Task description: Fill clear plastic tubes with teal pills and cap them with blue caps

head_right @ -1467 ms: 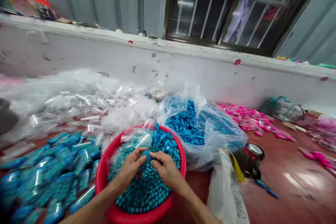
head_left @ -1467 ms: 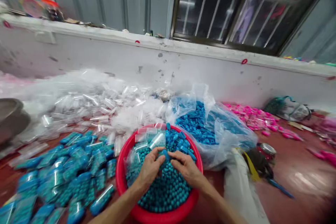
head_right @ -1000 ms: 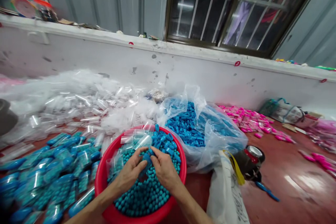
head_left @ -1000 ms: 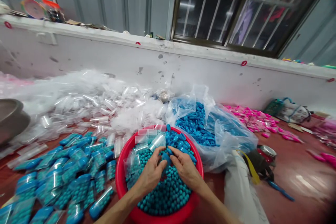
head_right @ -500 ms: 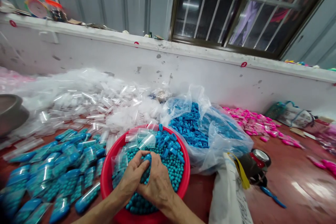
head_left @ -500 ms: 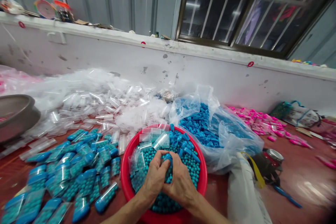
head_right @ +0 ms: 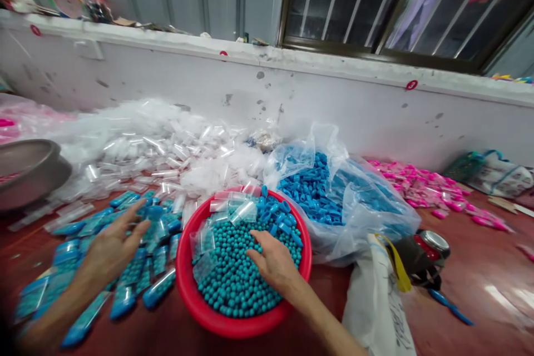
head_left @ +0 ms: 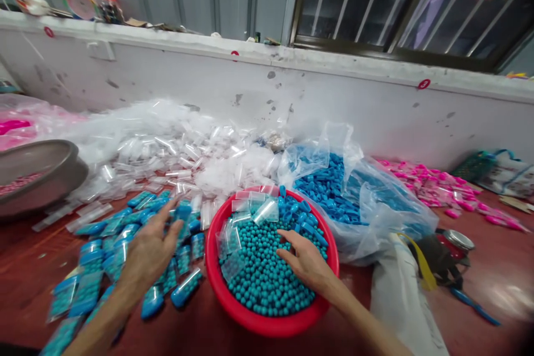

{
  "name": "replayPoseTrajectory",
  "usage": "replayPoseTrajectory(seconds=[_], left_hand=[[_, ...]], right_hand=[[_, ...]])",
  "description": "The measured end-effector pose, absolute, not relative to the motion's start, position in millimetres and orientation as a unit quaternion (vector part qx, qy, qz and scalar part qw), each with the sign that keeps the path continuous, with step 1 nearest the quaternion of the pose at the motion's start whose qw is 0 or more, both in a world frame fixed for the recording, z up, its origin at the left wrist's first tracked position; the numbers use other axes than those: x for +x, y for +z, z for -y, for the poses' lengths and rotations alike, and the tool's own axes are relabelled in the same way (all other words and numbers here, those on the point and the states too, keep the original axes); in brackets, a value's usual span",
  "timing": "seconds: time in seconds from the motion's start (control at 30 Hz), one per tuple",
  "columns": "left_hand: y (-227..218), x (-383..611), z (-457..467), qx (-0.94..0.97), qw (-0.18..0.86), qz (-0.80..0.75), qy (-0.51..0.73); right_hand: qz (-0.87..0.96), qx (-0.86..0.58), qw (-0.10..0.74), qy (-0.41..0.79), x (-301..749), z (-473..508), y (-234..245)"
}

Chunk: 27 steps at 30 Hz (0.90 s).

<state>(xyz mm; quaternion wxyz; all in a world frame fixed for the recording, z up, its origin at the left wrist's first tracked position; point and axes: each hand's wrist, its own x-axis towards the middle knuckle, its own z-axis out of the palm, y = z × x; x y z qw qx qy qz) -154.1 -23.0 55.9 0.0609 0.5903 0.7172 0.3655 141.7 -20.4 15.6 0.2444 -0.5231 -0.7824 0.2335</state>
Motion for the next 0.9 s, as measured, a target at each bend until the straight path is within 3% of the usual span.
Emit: replayPoseTrajectory(seconds=[0.07,0.13,0.3,0.5,0.6,0.73,0.83,0.9], left_hand=[[55.3,-168.5,29.3,0.58,-0.062,-0.756,0.298],[47.7,-162.6,35.5,0.62,-0.089,-0.729,0.278],[20.1,-107.2,43.0,0.763,0.024,-0.593,0.255],[7.8,-71.1,34.8,0.793,0.121,-0.581,0.14],[6.9,-61.5,28.9,0.808,0.184,-0.551,0.097],[7.3,-49.1,19.8,0.81,0.2,-0.552,0.004],[4.0,-34.1,10.1,0.815,0.225,-0.534,0.005],[-1.0,-19.9,3.0,0.814,0.252,-0.523,0.021]], right_hand=[[0.786,-0.528,0.233,0.222,136.7,22.5,14.3],[0.801,-0.515,0.216,0.215,120.5,26.0,14.9],[0.861,-0.449,0.14,0.192,70.6,20.4,12.5],[0.83,-0.419,0.24,0.279,83.6,11.3,4.7],[0.827,-0.429,0.246,0.267,106.1,21.1,7.8],[0.808,-0.558,0.112,0.152,131.9,27.7,16.0],[0.763,-0.639,-0.001,0.093,143.2,22.2,15.4],[0.757,-0.648,-0.024,0.087,145.7,18.1,10.6]])
